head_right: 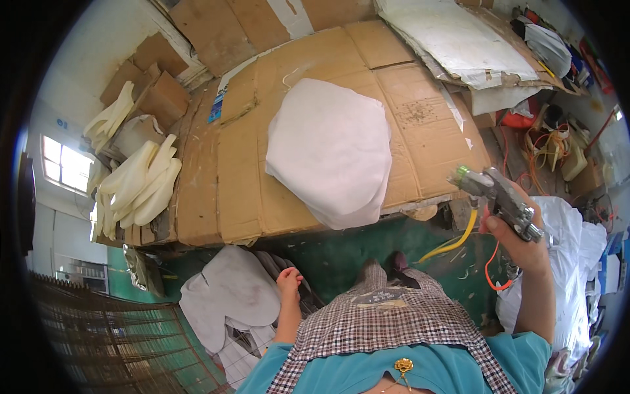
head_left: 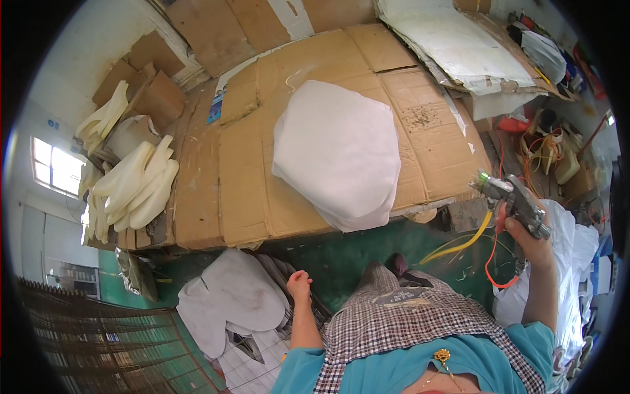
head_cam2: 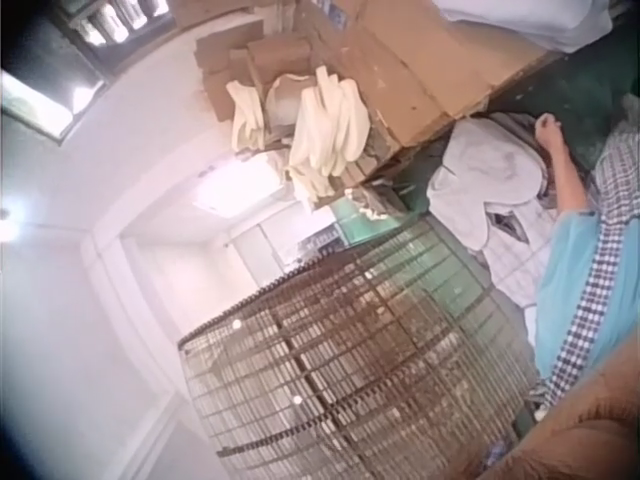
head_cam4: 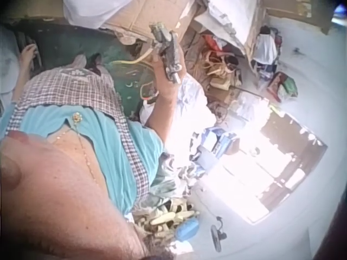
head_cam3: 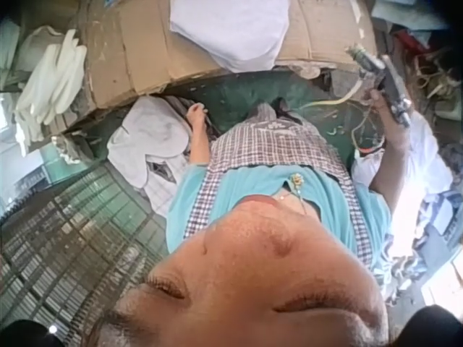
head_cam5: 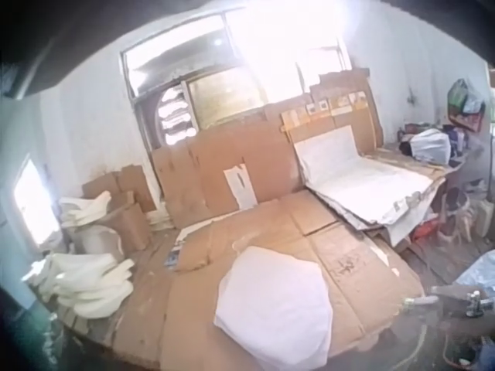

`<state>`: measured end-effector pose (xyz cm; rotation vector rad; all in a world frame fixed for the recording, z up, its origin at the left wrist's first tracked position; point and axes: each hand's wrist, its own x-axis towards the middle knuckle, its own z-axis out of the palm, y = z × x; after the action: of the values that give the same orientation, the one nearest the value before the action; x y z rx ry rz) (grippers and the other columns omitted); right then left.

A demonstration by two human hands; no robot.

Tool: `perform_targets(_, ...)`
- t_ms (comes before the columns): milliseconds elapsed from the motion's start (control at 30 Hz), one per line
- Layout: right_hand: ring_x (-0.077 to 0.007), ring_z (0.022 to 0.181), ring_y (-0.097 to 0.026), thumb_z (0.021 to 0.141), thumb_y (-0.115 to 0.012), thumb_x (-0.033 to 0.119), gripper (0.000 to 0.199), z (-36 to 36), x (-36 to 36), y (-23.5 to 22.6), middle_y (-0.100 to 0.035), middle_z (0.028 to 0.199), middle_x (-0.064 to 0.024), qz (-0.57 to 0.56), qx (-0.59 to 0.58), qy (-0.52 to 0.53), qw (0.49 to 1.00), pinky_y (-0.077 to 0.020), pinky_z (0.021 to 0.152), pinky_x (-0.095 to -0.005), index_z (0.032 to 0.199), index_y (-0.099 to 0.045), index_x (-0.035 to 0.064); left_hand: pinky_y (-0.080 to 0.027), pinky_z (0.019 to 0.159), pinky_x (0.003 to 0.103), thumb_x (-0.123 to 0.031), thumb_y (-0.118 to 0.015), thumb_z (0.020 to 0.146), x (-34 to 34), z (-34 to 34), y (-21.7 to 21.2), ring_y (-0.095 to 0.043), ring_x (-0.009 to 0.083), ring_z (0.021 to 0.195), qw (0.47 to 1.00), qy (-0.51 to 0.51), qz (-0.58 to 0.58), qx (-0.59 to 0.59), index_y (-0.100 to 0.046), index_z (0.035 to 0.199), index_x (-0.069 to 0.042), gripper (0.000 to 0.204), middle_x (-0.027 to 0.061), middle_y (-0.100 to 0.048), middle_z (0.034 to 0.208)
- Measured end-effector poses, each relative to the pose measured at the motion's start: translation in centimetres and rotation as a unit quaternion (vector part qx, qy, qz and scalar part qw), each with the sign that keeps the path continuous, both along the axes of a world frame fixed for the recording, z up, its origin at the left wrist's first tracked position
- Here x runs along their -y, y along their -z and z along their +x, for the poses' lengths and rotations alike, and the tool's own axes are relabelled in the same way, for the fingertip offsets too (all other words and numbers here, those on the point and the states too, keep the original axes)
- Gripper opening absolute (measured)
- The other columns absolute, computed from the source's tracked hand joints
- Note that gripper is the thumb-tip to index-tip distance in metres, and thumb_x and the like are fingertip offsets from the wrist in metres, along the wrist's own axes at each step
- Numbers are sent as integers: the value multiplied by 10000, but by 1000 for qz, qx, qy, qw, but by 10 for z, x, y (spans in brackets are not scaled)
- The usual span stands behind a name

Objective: Applying adhesive to fabric and foam components using a spray gun and stacking them on a rack.

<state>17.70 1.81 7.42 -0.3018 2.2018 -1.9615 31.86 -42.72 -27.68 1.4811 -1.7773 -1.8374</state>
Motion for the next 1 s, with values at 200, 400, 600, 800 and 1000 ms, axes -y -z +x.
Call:
perform_targets(200,-119,703,-558,721,-649,73,557,17,-24,3,-571,815,-50,31,-11,-29,999,-465,623,-242,1218,-419,-27,-449,513,207,-23,-592,749,0,-5,-10,-531,112,542,1000,-9,-7,-3,-585,871,0,125,41,-569,732)
perform_targets(400,-115,714,-554,715,-671,91,540,21,-43,-1,-580,841,-49,79,-13,-12,997,-458,642,-242,1194,-449,-22,-446,523,205,-22,-594,753,-1,-30,-29,-530,104,559,999,7,-16,-42,-584,878,1,128,36,-567,727)
perform_targets(600,-121,685,-562,726,-656,63,472,13,-18,1,-583,775,-51,2,-4,-129,992,-462,624,-250,1151,-473,-28,-442,540,205,-41,-605,757,-18,-98,-48,-542,99,601,989,84,-53,-108,-582,905,9,157,37,-585,748)
perform_targets(800,-130,684,-570,754,-645,80,424,-12,2,10,-571,804,-49,-43,1,14,999,-478,626,-258,1126,-465,-18,-460,638,302,-233,-657,734,-62,-177,-50,-567,178,679,968,171,-153,-99,-544,972,27,370,86,-596,753)
perform_targets(1000,-126,712,-567,724,-663,75,551,-4,-34,17,-572,821,-52,-16,28,-21,999,-482,647,-264,1213,-425,-14,-441,659,407,-325,-640,725,-89,-193,-75,-570,324,712,922,211,-320,59,-530,849,4,369,153,-589,738)
